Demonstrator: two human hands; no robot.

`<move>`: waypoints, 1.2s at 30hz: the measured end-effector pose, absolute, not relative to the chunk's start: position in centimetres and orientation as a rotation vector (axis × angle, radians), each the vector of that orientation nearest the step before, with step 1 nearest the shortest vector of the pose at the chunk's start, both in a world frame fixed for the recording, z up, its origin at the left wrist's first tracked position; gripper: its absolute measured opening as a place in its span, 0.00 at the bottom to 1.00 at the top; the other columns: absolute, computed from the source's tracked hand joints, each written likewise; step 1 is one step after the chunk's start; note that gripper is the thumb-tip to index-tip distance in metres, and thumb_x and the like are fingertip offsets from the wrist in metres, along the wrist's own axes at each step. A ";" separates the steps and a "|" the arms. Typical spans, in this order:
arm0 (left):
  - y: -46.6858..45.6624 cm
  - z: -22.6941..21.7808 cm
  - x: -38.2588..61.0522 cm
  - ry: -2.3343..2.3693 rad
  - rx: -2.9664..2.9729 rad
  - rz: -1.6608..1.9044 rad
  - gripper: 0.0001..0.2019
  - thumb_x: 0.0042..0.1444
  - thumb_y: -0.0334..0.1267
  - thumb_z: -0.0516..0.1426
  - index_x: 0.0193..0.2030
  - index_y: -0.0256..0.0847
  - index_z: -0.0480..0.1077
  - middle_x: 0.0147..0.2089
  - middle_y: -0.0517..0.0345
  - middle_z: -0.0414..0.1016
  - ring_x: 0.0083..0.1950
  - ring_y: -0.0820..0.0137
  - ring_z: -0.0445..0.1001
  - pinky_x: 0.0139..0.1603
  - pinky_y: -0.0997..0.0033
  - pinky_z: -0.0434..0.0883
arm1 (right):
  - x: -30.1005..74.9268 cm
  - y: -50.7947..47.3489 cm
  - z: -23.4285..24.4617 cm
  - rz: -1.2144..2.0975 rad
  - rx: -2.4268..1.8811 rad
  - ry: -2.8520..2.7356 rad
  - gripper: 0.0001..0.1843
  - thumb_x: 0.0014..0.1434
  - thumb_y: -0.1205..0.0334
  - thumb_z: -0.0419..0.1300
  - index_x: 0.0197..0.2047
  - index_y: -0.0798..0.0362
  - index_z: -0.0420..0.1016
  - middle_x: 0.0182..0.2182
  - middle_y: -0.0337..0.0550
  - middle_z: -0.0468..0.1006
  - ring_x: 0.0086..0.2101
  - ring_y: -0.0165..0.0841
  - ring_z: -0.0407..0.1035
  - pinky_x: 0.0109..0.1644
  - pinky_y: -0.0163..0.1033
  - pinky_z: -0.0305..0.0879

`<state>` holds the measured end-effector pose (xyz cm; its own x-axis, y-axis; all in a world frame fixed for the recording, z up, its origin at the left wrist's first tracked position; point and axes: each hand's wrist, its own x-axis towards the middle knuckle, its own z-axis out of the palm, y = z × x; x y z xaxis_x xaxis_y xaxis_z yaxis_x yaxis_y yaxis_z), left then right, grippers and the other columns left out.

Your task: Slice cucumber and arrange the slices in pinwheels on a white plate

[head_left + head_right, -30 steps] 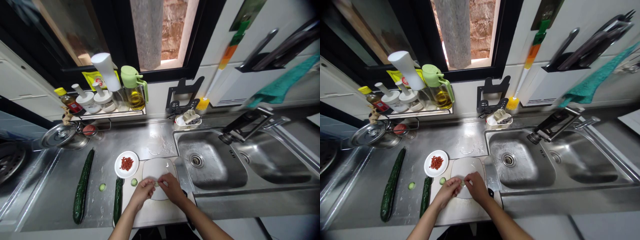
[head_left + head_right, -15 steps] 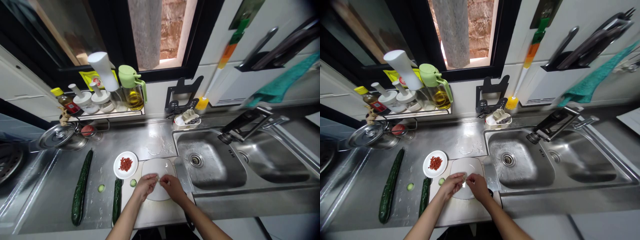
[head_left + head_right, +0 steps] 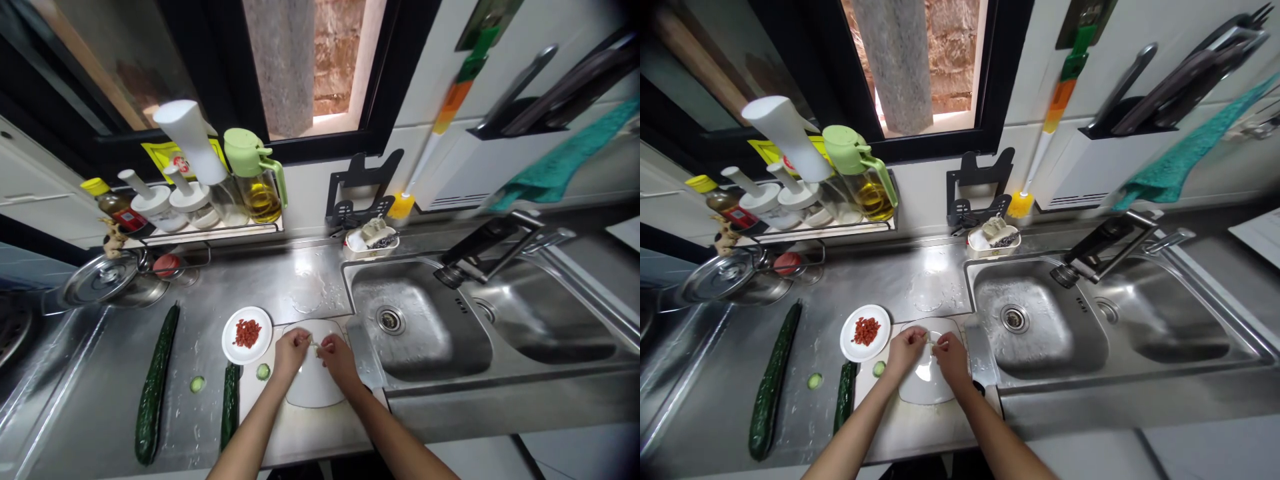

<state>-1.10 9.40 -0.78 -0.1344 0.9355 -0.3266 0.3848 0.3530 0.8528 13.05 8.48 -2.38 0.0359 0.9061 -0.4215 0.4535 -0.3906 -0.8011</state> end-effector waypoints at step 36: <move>8.0 -3.5 -1.5 1.804 2.229 0.601 0.19 0.57 0.27 0.50 0.54 0.43 0.68 0.48 0.48 0.71 0.49 0.63 0.68 0.49 0.61 0.69 | 13.6 7.6 -2.3 0.445 -1.430 -2.318 0.22 0.57 0.74 0.47 0.52 0.55 0.71 0.49 0.50 0.73 0.47 0.42 0.62 0.50 0.47 0.59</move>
<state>-1.45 8.02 -3.48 0.1667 0.9696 0.1794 0.8834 -0.2277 0.4096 13.59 7.61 -2.31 -0.4101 0.8993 0.1520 0.7789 0.4321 -0.4545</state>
